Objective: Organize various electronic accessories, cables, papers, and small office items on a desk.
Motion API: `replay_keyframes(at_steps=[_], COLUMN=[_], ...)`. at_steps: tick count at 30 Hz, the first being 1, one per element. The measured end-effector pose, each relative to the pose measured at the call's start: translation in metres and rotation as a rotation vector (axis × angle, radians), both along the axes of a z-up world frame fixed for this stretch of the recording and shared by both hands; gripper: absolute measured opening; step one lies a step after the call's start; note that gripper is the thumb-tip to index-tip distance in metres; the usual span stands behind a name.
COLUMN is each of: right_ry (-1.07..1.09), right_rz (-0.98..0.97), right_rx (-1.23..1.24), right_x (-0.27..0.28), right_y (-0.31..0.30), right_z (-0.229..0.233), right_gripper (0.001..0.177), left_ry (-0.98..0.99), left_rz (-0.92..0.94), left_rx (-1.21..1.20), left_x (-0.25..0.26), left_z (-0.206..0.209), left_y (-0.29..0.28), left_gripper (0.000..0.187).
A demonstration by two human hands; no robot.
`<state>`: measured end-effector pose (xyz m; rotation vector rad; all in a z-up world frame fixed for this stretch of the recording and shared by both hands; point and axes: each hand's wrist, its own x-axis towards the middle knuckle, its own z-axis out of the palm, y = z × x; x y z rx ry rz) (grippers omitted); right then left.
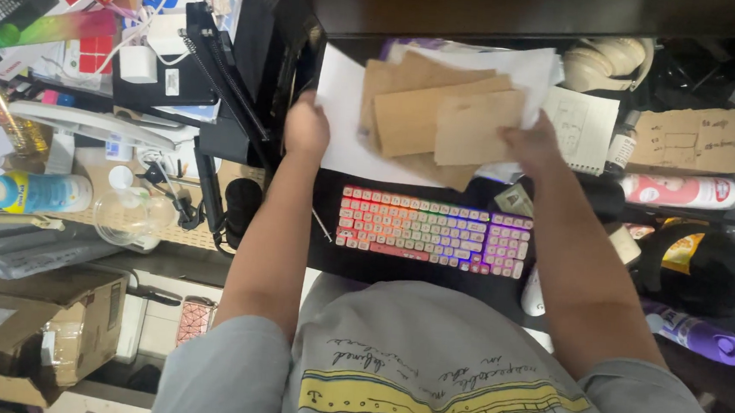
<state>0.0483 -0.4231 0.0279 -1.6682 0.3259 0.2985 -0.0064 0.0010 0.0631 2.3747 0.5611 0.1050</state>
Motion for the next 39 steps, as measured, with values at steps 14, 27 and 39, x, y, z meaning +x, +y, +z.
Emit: replay_keyframes(at_steps=[14,27,39], right_ry=[0.122,0.356,0.252], right_rz=[0.044,0.072,0.17], right_rx=[0.116,0.094,0.112], right_x=[0.003,0.024,-0.004], right_y=[0.003,0.027,0.043], right_z=[0.024,-0.055,0.001], right_gripper=[0.057,0.049,0.067], left_ry=[-0.284,-0.066,0.217], left_rz=[-0.121,-0.006,0.079], left_rx=[0.3,-0.41,-0.204], left_x=[-0.132,-0.051,0.013], left_z=[0.284,0.023,-0.055], left_y=[-0.011,-0.014,-0.003], left_gripper=[0.028,0.025,0.065])
